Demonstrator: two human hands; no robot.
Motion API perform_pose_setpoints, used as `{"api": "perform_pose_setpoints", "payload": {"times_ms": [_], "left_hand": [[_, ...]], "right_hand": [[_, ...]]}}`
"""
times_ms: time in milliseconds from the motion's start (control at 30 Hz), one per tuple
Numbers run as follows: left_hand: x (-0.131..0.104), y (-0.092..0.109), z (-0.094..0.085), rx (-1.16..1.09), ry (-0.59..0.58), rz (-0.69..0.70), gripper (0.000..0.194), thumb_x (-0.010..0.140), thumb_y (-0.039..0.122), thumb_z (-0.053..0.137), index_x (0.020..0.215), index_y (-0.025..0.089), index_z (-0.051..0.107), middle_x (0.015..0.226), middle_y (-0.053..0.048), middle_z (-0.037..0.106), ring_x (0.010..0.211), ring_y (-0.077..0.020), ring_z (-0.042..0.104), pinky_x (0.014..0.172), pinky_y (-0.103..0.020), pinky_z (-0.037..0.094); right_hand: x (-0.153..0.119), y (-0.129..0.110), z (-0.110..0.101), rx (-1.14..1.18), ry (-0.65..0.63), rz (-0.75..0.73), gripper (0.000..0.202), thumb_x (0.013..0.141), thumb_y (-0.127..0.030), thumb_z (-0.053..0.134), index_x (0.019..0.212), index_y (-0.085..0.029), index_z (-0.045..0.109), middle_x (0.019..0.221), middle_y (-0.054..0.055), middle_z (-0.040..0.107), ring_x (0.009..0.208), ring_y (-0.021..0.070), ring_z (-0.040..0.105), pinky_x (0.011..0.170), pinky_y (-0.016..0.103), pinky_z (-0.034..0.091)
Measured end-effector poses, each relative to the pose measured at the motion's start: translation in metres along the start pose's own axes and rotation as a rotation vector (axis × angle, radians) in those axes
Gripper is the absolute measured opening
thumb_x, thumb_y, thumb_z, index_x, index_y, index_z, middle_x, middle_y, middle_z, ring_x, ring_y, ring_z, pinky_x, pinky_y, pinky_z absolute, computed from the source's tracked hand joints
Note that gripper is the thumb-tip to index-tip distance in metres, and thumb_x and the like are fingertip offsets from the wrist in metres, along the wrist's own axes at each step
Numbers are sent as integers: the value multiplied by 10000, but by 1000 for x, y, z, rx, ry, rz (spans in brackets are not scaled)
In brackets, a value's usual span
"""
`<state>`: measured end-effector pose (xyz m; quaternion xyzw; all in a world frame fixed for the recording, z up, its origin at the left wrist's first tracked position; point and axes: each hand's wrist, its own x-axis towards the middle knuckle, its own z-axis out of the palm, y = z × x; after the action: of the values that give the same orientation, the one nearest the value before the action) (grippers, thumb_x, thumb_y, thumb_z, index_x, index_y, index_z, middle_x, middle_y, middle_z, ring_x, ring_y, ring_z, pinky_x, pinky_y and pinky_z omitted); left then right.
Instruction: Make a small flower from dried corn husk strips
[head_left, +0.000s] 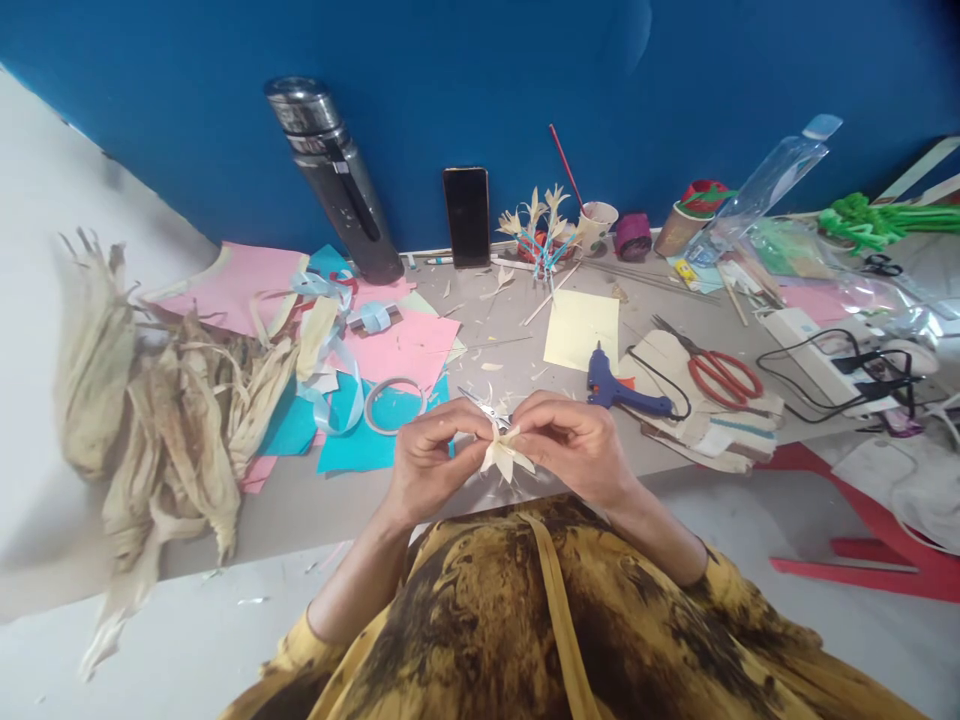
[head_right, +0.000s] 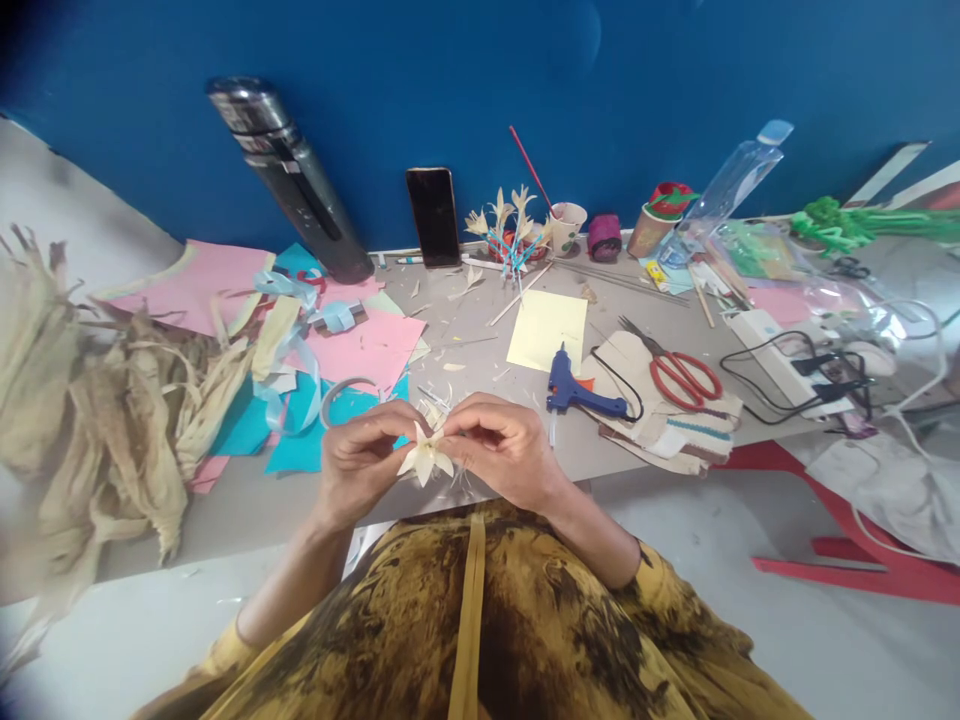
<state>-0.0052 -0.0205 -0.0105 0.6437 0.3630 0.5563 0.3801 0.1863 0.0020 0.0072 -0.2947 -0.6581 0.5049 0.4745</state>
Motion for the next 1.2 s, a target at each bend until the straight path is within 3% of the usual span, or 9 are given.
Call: {"api": "perform_pose_setpoints", "payload": {"times_ms": [367,767,1033,1200], "left_hand": [[-1,0,0,11,12,-35,67,835,230,739,888,195,762,761,-59,717,689,-151,611,647,-292,479],[0,1,1,-16,25,-62,150,837,298,739,745,182,712,695,-59,687,652,-154,601,620,-295,482],[-3,1,2,136,148,40,74,834,165,673,790,197,724,730,-41,697,672,-144,617,644,-284,487],[-1,1,9,208,269,74,86,806,136,661,778,197,714,698,-20,671,661,-137,607,630,-269,485]], "right_hand": [[-1,2,2,-145,-6,-72,47,866,-233,732,856,-191,752,814,60,710,706,156,640,592,274,495],[1,0,5,-171,-5,-88,69,873,-230,708,820,-195,736,798,51,706,690,151,626,577,268,482],[-1,0,6,-158,3,12,71,884,-201,652,911,-185,716,858,52,698,635,122,567,540,241,426],[-3,5,8,-231,11,66,115,843,-214,694,957,-200,686,741,-10,615,526,88,457,451,204,363]]}}
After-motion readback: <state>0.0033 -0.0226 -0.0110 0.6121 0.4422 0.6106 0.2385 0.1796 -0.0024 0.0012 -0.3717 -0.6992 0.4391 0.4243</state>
